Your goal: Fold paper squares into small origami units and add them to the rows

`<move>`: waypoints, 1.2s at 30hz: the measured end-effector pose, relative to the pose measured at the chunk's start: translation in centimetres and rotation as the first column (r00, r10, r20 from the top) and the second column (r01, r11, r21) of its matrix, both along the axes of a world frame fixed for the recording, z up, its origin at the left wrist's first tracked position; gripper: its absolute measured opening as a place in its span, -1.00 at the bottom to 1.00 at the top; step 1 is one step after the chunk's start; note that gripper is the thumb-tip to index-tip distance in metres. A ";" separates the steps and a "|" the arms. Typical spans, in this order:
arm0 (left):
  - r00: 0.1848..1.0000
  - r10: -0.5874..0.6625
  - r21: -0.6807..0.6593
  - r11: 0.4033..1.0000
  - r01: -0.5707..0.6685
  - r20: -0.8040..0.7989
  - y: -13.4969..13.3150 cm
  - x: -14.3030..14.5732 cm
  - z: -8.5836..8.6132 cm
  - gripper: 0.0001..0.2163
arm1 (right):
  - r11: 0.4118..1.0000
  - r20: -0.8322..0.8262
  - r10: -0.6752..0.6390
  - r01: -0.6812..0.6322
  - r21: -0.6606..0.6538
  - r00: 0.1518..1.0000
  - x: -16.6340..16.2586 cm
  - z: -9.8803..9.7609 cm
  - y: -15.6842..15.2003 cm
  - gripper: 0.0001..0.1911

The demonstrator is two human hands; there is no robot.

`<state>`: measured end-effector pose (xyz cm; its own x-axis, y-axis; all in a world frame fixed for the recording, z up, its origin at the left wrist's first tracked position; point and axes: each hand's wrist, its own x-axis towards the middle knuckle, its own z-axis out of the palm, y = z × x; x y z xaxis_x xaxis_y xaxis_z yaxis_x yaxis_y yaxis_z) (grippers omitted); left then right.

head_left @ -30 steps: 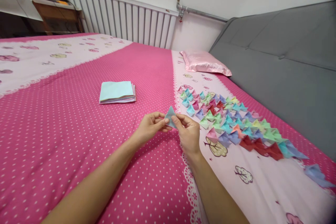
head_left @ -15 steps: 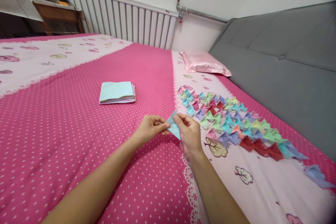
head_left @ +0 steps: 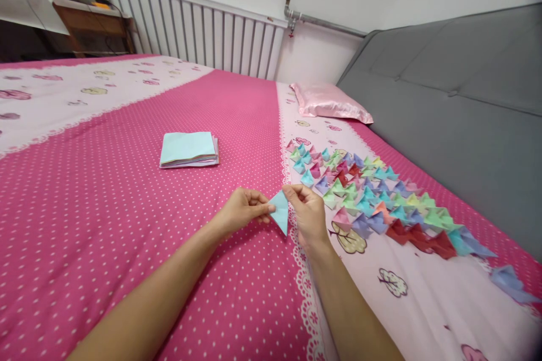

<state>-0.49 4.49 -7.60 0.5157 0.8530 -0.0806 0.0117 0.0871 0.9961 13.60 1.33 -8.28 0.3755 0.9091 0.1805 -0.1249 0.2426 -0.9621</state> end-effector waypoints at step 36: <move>0.969 0.167 0.035 0.984 -0.176 0.182 0.9 -0.4 -0.1 -0.77 | 0.964 0.063 0.240 -0.245 0.105 0.969 0.1 0.0 0.0 -0.70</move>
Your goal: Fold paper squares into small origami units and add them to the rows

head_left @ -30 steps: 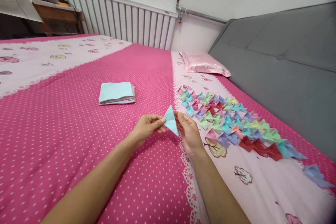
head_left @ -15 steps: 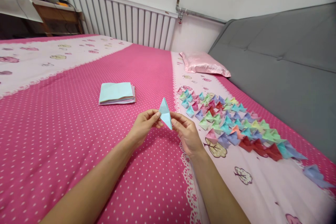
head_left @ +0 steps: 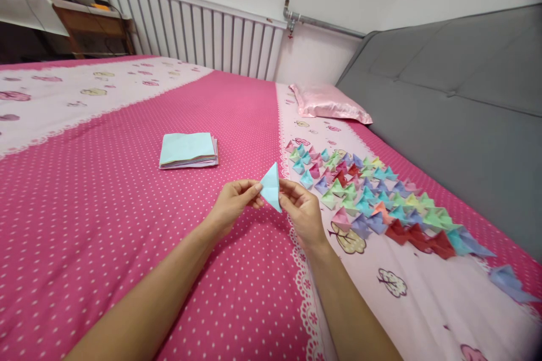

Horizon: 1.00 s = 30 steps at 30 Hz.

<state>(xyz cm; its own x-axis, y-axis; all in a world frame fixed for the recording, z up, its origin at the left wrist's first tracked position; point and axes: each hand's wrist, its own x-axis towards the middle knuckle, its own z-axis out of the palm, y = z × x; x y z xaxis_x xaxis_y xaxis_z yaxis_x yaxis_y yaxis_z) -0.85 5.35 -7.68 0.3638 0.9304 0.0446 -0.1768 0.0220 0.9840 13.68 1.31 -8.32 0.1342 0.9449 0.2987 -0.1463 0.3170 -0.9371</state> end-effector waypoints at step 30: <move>0.952 -0.298 0.065 0.951 0.302 -0.065 -1.9 0.9 0.9 -0.54 | 0.924 0.237 -0.355 0.301 0.236 0.904 -0.6 0.0 -0.3 -0.84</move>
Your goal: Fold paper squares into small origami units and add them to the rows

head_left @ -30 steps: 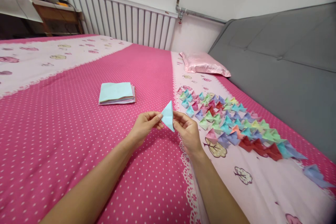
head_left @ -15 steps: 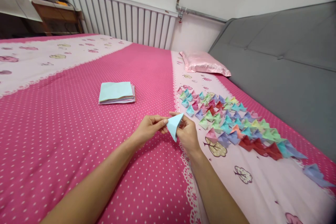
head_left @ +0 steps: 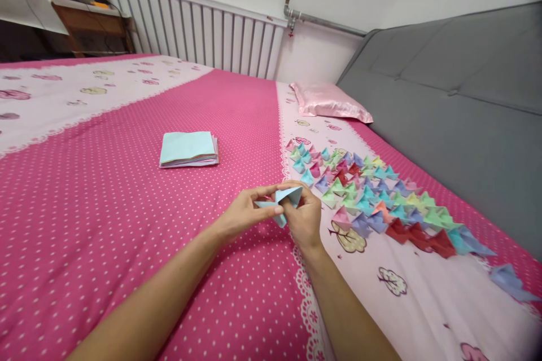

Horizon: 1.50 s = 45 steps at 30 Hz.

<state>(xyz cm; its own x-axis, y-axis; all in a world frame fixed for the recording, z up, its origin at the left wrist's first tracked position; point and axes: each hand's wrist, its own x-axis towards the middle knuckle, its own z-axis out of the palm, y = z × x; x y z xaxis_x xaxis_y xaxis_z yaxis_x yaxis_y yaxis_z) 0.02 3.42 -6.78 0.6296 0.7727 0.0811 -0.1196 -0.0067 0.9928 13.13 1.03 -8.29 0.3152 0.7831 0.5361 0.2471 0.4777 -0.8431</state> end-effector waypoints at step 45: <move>0.912 0.269 -0.486 0.869 -0.092 0.309 0.2 0.1 0.1 -0.83 | 0.965 0.464 0.260 -0.217 -0.145 0.847 1.0 1.1 -1.0 -0.57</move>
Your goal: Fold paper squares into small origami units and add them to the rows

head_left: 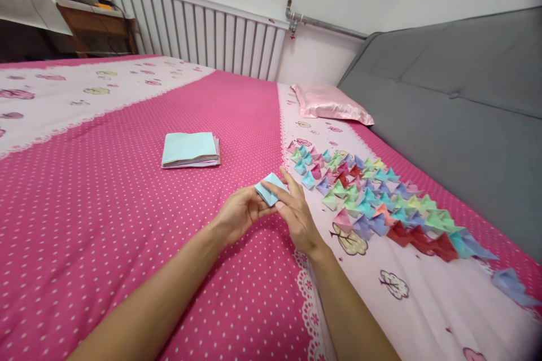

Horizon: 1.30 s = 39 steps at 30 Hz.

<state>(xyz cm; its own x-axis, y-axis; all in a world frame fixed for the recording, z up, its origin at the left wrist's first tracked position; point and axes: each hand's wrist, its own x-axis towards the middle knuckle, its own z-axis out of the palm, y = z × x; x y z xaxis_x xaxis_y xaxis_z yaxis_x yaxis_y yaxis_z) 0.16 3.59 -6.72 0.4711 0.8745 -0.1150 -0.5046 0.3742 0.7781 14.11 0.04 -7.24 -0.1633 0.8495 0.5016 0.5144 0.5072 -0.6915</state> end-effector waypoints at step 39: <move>0.852 -0.256 0.245 0.885 0.396 -0.456 0.2 -0.2 -0.9 -0.77 | 0.943 -0.646 -0.321 0.173 -0.283 0.693 -0.1 -0.8 1.3 -0.70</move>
<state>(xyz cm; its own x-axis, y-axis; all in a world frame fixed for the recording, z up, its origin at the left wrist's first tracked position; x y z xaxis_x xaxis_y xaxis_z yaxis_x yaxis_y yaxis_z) -0.02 3.79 -7.57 0.7091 0.6982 -0.0987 -0.0167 0.1565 0.9875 14.00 1.32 -8.06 0.3847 0.8962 0.2210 -0.0396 0.2552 -0.9661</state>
